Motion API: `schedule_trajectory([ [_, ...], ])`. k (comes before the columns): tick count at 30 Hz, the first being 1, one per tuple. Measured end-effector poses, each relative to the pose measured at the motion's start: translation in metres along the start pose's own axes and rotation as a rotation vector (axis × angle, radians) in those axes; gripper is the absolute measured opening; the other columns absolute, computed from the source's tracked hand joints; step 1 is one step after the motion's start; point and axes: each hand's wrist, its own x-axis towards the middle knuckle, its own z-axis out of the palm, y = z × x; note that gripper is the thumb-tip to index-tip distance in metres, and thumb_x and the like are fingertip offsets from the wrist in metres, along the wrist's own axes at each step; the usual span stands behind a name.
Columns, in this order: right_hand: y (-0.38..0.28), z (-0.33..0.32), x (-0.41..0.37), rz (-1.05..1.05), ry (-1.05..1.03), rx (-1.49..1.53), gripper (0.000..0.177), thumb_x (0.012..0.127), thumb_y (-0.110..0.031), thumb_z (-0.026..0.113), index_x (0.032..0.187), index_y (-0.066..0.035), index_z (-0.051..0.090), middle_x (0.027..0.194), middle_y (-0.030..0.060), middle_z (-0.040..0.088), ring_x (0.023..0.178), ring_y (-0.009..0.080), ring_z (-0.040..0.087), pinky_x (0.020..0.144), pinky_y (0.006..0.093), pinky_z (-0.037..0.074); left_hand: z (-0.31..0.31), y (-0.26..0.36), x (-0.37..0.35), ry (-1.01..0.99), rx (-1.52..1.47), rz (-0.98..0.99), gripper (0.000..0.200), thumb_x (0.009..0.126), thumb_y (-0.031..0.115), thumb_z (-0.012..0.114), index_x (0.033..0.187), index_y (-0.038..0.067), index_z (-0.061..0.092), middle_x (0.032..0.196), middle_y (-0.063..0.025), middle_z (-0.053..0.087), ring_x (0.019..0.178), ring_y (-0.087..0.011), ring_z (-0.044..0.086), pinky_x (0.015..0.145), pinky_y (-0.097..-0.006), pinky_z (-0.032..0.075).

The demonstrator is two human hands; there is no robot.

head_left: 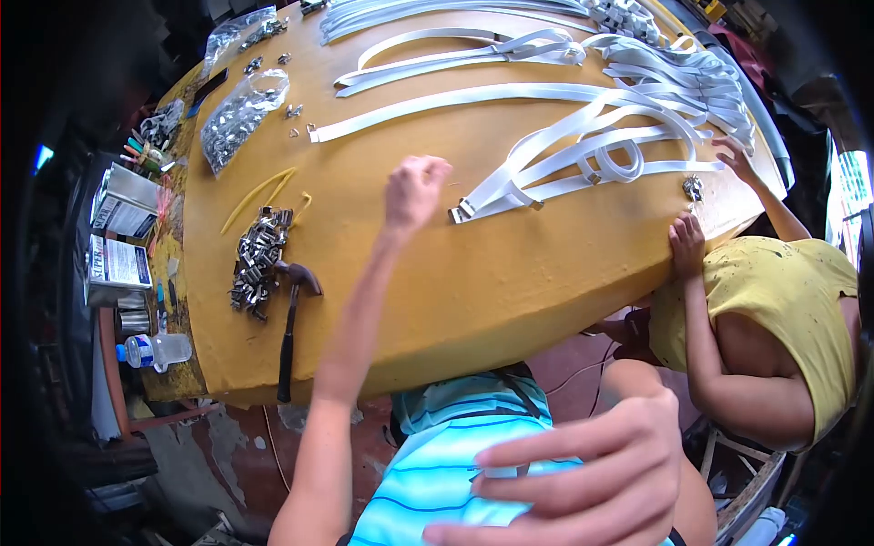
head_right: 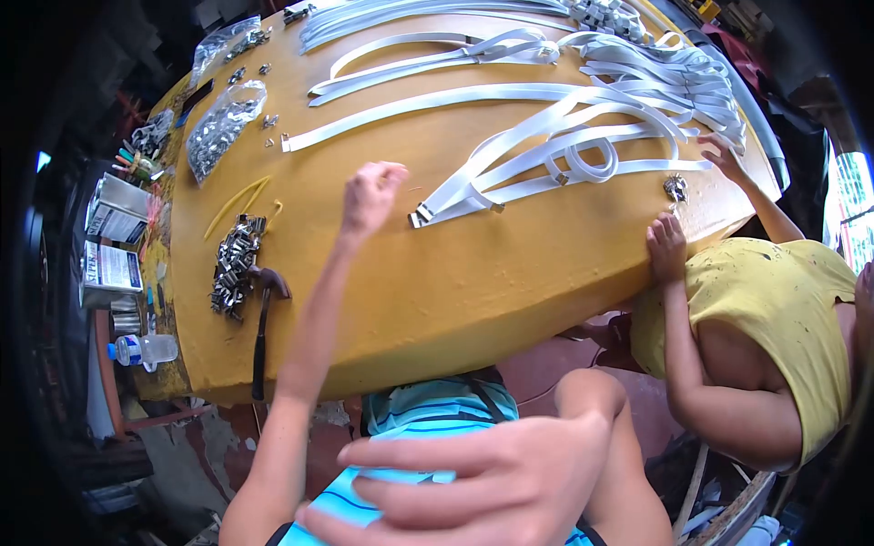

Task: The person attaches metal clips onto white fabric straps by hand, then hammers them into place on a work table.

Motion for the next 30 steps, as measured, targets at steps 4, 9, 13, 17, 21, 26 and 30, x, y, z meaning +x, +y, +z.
schedule_trajectory([
  [4, 0.011, 0.007, 0.013, 0.004, 0.063, 0.011, 0.020, 0.086, -0.009, 0.057, 0.091, 0.004, 0.071, 0.094, 0.0164, 0.073, 0.073, 0.0225, 0.067, 0.077, 0.0412, 0.059, -0.054, -0.069, 0.049, 0.186, 0.344, 0.007, 0.015, 0.092, 0.022, 0.064, 0.099, 0.011, 0.073, 0.099, -0.0135, 0.069, 0.093, -0.0315, 0.067, 0.081, -0.0431, 0.054],
  [9, -0.001, -0.003, 0.006, -0.019, 0.153, 0.103, 0.023, 0.088, -0.008, 0.055, 0.096, 0.008, 0.070, 0.099, 0.0190, 0.072, 0.070, 0.0221, 0.063, 0.075, 0.0391, 0.058, -0.122, -0.102, 0.079, 0.154, 0.787, 0.045, 0.025, 0.090, 0.022, 0.067, 0.113, 0.015, 0.070, 0.116, -0.0095, 0.065, 0.110, -0.0310, 0.058, 0.095, -0.0419, 0.049],
  [13, -0.028, 0.001, -0.013, -0.086, 0.204, 0.216, 0.026, 0.089, -0.007, 0.054, 0.100, 0.010, 0.069, 0.103, 0.0212, 0.071, 0.068, 0.0217, 0.060, 0.073, 0.0374, 0.057, -0.135, -0.106, 0.086, 0.005, 0.945, 0.067, 0.029, 0.087, 0.026, 0.071, 0.114, 0.015, 0.070, 0.115, -0.0076, 0.063, 0.113, -0.0301, 0.056, 0.098, -0.0475, 0.046],
  [17, -0.022, 0.013, 0.002, -0.052, 0.244, 0.166, 0.028, 0.091, -0.007, 0.053, 0.104, 0.013, 0.068, 0.108, 0.0233, 0.070, 0.066, 0.0213, 0.057, 0.071, 0.0357, 0.057, -0.128, -0.121, 0.103, -0.080, 1.008, 0.109, 0.025, 0.086, 0.026, 0.073, 0.107, 0.013, 0.070, 0.112, -0.0076, 0.063, 0.110, -0.0282, 0.058, 0.095, -0.0480, 0.047],
  [21, -0.026, 0.014, 0.001, -0.082, 0.316, 0.216, 0.031, 0.092, -0.007, 0.052, 0.108, 0.015, 0.067, 0.112, 0.0254, 0.069, 0.064, 0.0210, 0.054, 0.069, 0.0340, 0.056, -0.145, -0.089, 0.078, -0.005, 0.948, 0.234, 0.024, 0.084, 0.023, 0.074, 0.104, 0.010, 0.071, 0.107, -0.0111, 0.064, 0.104, -0.0293, 0.061, 0.087, -0.0483, 0.049],
  [26, 0.010, -0.041, -0.044, 0.181, 0.191, 0.443, 0.012, 0.082, -0.002, 0.058, 0.074, -0.001, 0.068, 0.078, 0.0110, 0.068, 0.070, 0.0257, 0.067, 0.069, 0.0417, 0.058, -0.179, -0.052, -0.013, -0.117, 0.647, 0.090, 0.024, 0.085, 0.018, 0.072, 0.103, 0.002, 0.069, 0.092, -0.0168, 0.063, 0.091, -0.0363, 0.063, 0.082, -0.0441, 0.050],
  [30, 0.081, 0.003, -0.085, 0.765, 0.171, -0.112, 0.027, 0.085, 0.004, 0.065, 0.106, -0.010, 0.072, 0.096, 0.0073, 0.073, 0.085, 0.0230, 0.068, 0.074, 0.0348, 0.054, -0.195, 0.002, -0.100, -0.244, 0.626, -0.231, 0.025, 0.083, 0.013, 0.073, 0.104, 0.000, 0.069, 0.092, -0.0152, 0.065, 0.083, -0.0294, 0.065, 0.072, -0.0398, 0.052],
])
